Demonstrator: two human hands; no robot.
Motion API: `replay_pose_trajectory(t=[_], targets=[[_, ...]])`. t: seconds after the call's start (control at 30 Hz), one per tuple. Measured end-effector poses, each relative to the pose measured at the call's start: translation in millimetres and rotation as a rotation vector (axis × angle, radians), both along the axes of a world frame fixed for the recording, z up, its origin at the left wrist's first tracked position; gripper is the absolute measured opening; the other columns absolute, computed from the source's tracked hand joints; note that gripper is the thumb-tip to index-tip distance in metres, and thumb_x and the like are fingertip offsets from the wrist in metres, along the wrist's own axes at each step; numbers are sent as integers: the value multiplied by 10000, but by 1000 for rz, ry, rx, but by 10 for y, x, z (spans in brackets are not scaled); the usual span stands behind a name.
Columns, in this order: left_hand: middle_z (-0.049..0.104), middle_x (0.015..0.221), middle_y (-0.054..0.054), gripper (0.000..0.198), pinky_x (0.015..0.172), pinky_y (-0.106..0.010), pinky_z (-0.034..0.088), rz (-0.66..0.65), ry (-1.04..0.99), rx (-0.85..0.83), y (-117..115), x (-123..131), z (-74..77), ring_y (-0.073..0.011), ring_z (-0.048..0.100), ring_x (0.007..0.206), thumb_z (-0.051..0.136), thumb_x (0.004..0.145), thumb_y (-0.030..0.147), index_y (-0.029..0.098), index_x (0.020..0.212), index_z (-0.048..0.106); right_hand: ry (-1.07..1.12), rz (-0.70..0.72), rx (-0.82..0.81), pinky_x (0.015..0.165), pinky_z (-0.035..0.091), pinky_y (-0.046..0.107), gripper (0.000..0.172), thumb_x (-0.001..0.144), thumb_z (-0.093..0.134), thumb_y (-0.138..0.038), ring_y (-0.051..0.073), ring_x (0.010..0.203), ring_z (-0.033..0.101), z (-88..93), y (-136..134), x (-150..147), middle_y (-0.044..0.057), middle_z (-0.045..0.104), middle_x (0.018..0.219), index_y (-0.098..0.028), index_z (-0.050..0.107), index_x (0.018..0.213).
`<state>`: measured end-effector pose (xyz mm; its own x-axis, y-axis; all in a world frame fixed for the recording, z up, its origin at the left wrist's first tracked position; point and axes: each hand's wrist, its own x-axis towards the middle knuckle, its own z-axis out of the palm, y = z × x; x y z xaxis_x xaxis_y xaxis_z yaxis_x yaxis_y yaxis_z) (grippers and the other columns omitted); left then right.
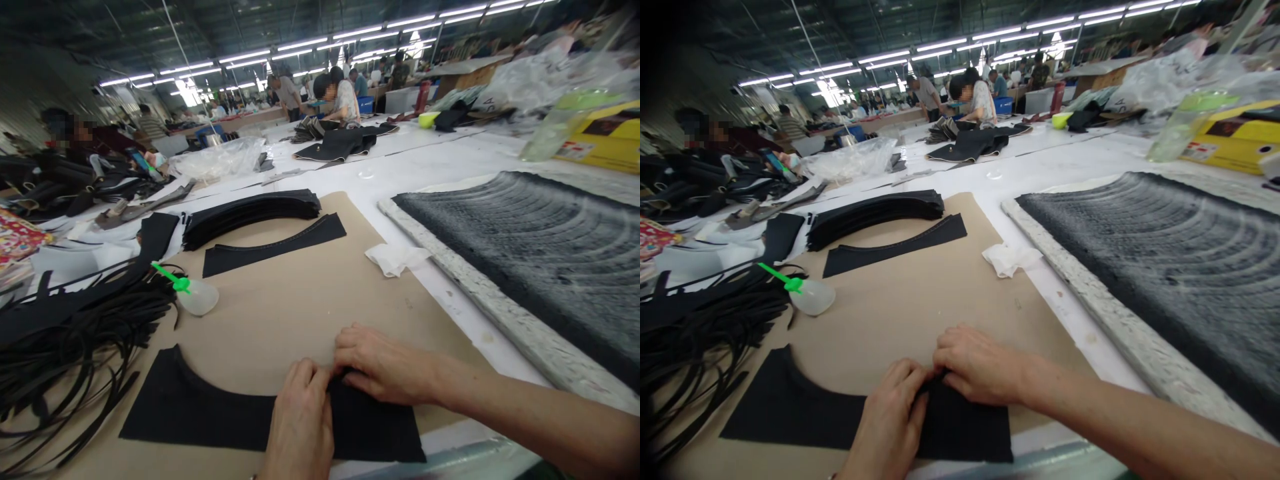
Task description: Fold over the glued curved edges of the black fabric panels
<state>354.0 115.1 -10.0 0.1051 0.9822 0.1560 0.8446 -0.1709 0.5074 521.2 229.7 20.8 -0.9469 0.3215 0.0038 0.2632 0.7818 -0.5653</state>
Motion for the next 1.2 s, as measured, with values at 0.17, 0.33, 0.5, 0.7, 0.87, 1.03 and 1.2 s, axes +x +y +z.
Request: replay_pose_trajectory(t=[0.17, 0.33, 0.5, 0.7, 0.87, 1.03, 1.2], targets=[[596, 943, -79, 390, 744, -306, 537, -75, 127, 174, -112, 7, -192, -204, 596, 859, 401, 817, -3, 174, 1111, 586, 88, 97, 125, 829, 403, 277, 143, 888, 530, -119, 164, 880, 513, -64, 27, 100, 38, 595, 876, -163, 641, 965], [612, 973, -92, 390, 805, -318, 522, -33, 183, 324, -196, 52, -380, -205, 586, 879, 381, 871, 20, 141, 1199, 553, 120, 149, 228, 783, 388, 280, 154, 908, 479, -127, 171, 846, 482, -105, 89, 205, 52, 588, 885, -153, 623, 954], [612, 896, -83, 384, 773, -308, 522, -74, 204, 409, -178, 35, -423, -200, 568, 828, 371, 886, 39, 111, 1222, 539, 129, 190, 312, 762, 370, 303, 202, 930, 411, -143, 181, 800, 465, -175, 146, 297, 57, 584, 864, -164, 611, 938], [601, 875, -73, 443, 773, -313, 524, -79, 296, 421, -132, 45, -385, -201, 571, 809, 357, 884, 46, 153, 1271, 545, 153, 213, 372, 760, 361, 310, 198, 922, 416, -140, 188, 803, 467, -225, 154, 361, 62, 596, 878, -165, 604, 981], [607, 863, -69, 425, 743, -315, 529, -93, 417, 454, -134, 43, -406, -198, 582, 783, 392, 878, 50, 160, 1246, 574, 158, 196, 385, 778, 366, 310, 197, 920, 425, -137, 187, 815, 471, -226, 169, 414, 66, 599, 877, -169, 604, 998], [649, 1009, -96, 400, 797, -304, 524, -70, 466, 585, -104, 60, -460, -210, 617, 924, 395, 856, 22, 171, 1162, 606, 135, 189, 418, 784, 361, 316, 228, 950, 393, -152, 189, 816, 482, -237, 197, 488, 69, 606, 885, -162, 607, 1029], [624, 841, -75, 434, 742, -274, 516, -204, 432, 544, -6, 73, -383, -180, 581, 751, 379, 819, -5, 82, 1201, 565, 129, 178, 439, 801, 359, 331, 242, 937, 403, -139, 189, 818, 496, -217, 193, 542, 71, 612, 884, -160, 606, 1065]])
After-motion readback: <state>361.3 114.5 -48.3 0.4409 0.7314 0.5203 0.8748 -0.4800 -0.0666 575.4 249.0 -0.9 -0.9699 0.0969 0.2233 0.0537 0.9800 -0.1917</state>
